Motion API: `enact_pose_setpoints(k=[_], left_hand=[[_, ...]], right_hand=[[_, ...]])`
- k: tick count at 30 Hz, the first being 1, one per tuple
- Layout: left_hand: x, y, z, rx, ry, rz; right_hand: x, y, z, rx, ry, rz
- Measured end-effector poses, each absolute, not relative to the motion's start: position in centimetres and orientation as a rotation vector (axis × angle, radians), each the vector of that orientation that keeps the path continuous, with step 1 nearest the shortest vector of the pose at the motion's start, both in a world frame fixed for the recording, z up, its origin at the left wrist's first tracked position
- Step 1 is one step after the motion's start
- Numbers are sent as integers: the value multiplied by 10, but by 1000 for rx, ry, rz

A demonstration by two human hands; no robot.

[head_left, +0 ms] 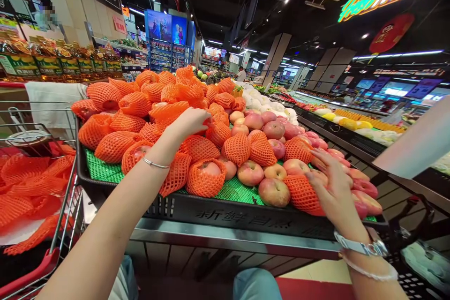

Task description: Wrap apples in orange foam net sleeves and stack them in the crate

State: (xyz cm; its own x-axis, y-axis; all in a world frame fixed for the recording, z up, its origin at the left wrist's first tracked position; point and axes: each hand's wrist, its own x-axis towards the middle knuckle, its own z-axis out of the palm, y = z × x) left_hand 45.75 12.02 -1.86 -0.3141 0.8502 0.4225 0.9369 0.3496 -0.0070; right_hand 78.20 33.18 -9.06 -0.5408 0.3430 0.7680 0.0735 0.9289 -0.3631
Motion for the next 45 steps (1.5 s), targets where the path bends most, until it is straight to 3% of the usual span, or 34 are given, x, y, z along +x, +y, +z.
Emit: enact_pose_setpoints(k=[8,14,20,28,35,39,45], left_hand=[[468,134,-14,-1506,-1880,-1530],[470,141,-21,-1682,-1933,-1492],[483,146,-23,-1925,-1913,-1362],[488,143,-21,-1824,-1955,-1366],[487,142,-21,-1741,-1802,-1374],[490,146,-22,-1779,-1691,-1574],[488,152,-18,-1668,-1530,-2143]], right_hand=[[661,261,-26,94,-1914,706],[605,263,-43,-4,-1937,931],[602,273,-64,-77,-1919,991],[607,271,-58,-43,-1811,1001],[615,265,-54,130,-1797,1611],[615,263,-57,172,-1826,1916],[609,262,-61,223,-1800,1658]])
